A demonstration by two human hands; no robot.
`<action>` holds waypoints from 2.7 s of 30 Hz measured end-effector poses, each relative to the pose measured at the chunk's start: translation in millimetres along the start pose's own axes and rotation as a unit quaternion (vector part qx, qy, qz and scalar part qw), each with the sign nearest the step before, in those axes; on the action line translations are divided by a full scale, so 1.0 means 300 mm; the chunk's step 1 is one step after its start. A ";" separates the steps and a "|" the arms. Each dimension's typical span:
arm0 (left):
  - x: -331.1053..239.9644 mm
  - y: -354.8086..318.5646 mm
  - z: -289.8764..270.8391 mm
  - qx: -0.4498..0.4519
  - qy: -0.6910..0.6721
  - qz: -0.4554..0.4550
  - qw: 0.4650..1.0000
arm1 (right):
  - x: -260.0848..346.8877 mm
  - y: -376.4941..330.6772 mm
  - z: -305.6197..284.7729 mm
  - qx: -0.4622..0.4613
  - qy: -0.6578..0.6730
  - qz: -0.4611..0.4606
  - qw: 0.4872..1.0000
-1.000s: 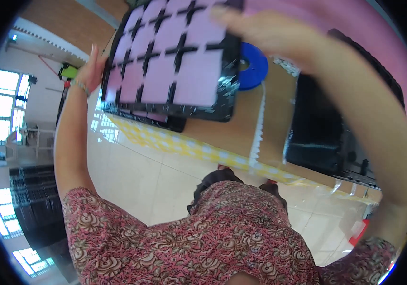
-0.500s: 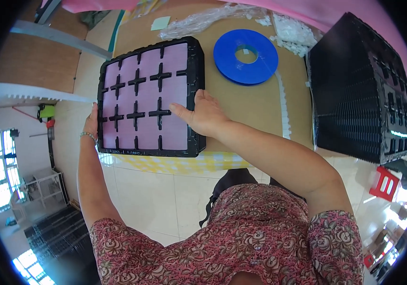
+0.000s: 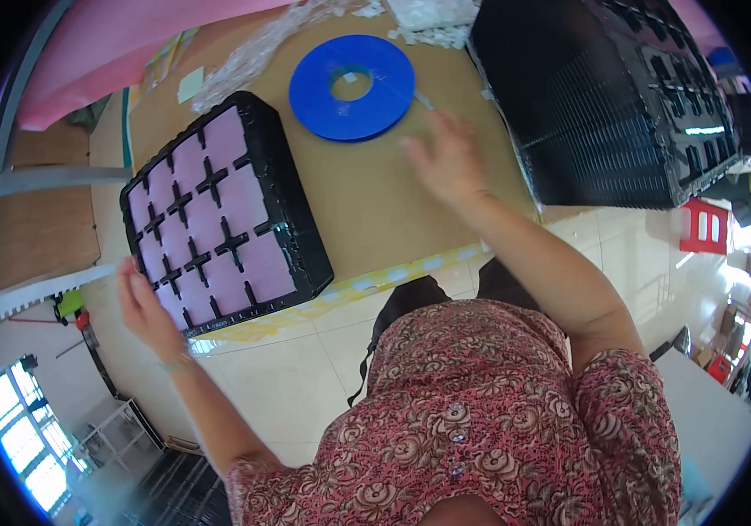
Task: The person inserts pink foam sheets into black plastic trays by hand, then applies adhesive labels to the back of the trays.
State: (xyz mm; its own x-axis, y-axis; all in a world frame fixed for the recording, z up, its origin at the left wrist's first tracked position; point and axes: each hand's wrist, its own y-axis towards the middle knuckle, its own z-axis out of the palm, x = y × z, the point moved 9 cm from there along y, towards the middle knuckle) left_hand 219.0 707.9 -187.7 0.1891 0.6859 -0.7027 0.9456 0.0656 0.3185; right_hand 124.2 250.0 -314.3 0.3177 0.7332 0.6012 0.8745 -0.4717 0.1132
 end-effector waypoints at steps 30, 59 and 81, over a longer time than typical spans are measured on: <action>-0.959 -0.647 1.047 0.540 -0.561 -0.285 0.559 | -0.037 -0.196 -0.574 -0.112 0.266 0.044 0.956; -1.094 -0.664 0.965 0.488 -0.669 -0.407 0.385 | 0.278 -0.214 -0.848 -0.186 0.010 -0.332 0.925; -1.311 -0.651 0.958 0.306 -0.866 -0.162 0.360 | 0.223 -0.061 -1.086 0.034 0.097 -0.603 0.791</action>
State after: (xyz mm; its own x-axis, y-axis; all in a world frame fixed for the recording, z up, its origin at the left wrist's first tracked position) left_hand 36.1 217.1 -156.2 -0.5775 -0.8024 -0.1507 0.7731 -0.5967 0.2150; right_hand 10.2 148.1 -18.3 -0.8196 0.5373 0.1991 0.5182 0.5469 0.6575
